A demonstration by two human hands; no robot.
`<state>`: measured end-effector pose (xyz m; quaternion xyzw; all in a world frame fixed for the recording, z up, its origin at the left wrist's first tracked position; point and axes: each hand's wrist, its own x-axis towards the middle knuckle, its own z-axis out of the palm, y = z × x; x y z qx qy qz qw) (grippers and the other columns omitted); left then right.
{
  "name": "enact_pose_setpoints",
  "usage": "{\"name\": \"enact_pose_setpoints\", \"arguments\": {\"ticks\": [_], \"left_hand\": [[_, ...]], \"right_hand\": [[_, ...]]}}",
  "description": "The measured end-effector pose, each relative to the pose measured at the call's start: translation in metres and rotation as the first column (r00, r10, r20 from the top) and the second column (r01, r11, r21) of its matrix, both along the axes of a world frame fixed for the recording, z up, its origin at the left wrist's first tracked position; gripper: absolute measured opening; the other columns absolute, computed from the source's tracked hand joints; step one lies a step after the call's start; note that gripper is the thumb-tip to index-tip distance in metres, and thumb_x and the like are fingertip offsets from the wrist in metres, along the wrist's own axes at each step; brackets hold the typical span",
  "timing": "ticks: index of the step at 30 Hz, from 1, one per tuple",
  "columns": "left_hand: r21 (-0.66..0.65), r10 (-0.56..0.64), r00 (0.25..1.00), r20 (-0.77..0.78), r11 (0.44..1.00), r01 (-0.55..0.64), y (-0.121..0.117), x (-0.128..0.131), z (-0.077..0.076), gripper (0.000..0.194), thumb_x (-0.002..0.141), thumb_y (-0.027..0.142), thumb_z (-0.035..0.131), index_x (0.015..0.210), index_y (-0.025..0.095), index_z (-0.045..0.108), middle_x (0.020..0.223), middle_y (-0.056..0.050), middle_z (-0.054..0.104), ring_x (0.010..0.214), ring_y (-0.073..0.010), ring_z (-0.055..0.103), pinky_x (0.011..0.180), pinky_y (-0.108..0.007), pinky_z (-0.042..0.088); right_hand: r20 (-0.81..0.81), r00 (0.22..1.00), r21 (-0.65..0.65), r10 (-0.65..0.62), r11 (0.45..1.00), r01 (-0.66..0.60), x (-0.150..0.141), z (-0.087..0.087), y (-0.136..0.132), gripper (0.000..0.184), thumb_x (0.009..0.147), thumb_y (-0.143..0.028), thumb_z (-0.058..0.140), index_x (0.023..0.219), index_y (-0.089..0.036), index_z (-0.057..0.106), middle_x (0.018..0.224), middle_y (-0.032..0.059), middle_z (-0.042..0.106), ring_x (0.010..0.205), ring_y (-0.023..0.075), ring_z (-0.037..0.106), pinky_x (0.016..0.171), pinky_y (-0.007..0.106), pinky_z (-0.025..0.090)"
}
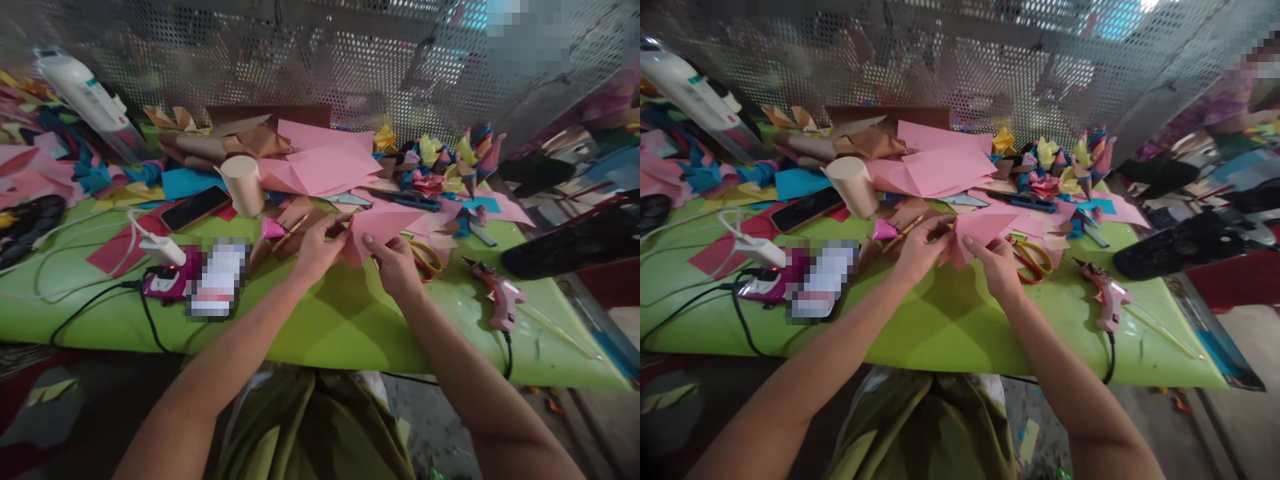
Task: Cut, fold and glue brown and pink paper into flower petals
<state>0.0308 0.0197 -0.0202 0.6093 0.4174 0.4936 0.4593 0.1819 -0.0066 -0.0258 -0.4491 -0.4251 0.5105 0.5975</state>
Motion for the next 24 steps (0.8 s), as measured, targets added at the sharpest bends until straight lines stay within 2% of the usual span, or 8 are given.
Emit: {"name": "enact_pose_setpoints", "arguments": {"ticks": [4, 8, 14, 19, 24], "left_hand": [[0.019, 0.093, 0.996, 0.015, 0.995, -0.094, -0.001, 0.000, -0.001, 0.027, 0.086, 0.012, 0.062, 0.109, 0.017, 0.075, 0.101, -0.007, 0.075, 0.090, -0.0176, 0.066, 0.088, -0.031, 0.052], [-0.002, 0.100, 0.995, 0.023, 0.995, -0.100, 0.000, -0.001, -0.004, 0.023, 0.084, 0.014, 0.066, 0.105, 0.018, 0.077, 0.099, -0.008, 0.075, 0.090, -0.0186, 0.066, 0.088, -0.032, 0.052], [-0.097, 0.032, 0.989, 0.145, 0.995, -0.018, 0.002, 0.001, -0.011, 0.026, 0.080, 0.013, 0.069, 0.104, 0.019, 0.077, 0.101, -0.006, 0.075, 0.093, -0.0185, 0.066, 0.092, -0.033, 0.051], [-0.167, -0.027, 0.966, 0.256, 0.983, 0.071, 0.000, 0.004, -0.011, 0.030, 0.079, 0.011, 0.067, 0.106, 0.019, 0.077, 0.094, -0.004, 0.074, 0.090, -0.0173, 0.065, 0.091, -0.033, 0.051], [-0.231, -0.003, 0.951, 0.310, 0.970, 0.079, -0.001, 0.005, -0.008, 0.030, 0.076, 0.009, 0.067, 0.102, 0.018, 0.077, 0.086, -0.002, 0.071, 0.084, -0.0145, 0.063, 0.084, -0.028, 0.050]], "right_hand": [[0.023, 0.999, -0.013, 0.029, 0.999, -0.029, -0.001, 0.001, -0.002, 0.030, 0.063, -0.045, 0.089, 0.077, -0.022, 0.076, 0.076, 0.0015, 0.077, 0.076, 0.0209, 0.072, 0.077, 0.035, 0.056], [0.013, 1.000, -0.032, 0.029, 0.999, -0.028, -0.004, 0.005, -0.005, 0.030, 0.061, -0.042, 0.090, 0.080, -0.022, 0.076, 0.079, 0.0020, 0.078, 0.078, 0.0228, 0.073, 0.080, 0.037, 0.057], [0.052, 0.999, -0.045, 0.015, 0.999, -0.013, -0.004, 0.009, -0.006, 0.030, 0.063, -0.043, 0.088, 0.076, -0.021, 0.074, 0.073, 0.0025, 0.076, 0.080, 0.0254, 0.073, 0.079, 0.040, 0.058], [0.065, 0.998, -0.044, 0.000, 0.999, 0.002, -0.004, -0.001, -0.004, 0.036, 0.067, -0.049, 0.085, 0.086, -0.021, 0.073, 0.082, 0.0043, 0.077, 0.085, 0.0256, 0.073, 0.081, 0.040, 0.058], [0.177, 0.984, 0.005, 0.012, 1.000, -0.013, -0.002, -0.004, -0.004, 0.042, 0.071, -0.055, 0.081, 0.095, -0.021, 0.074, 0.086, 0.0048, 0.077, 0.091, 0.0274, 0.072, 0.086, 0.043, 0.057]]}}
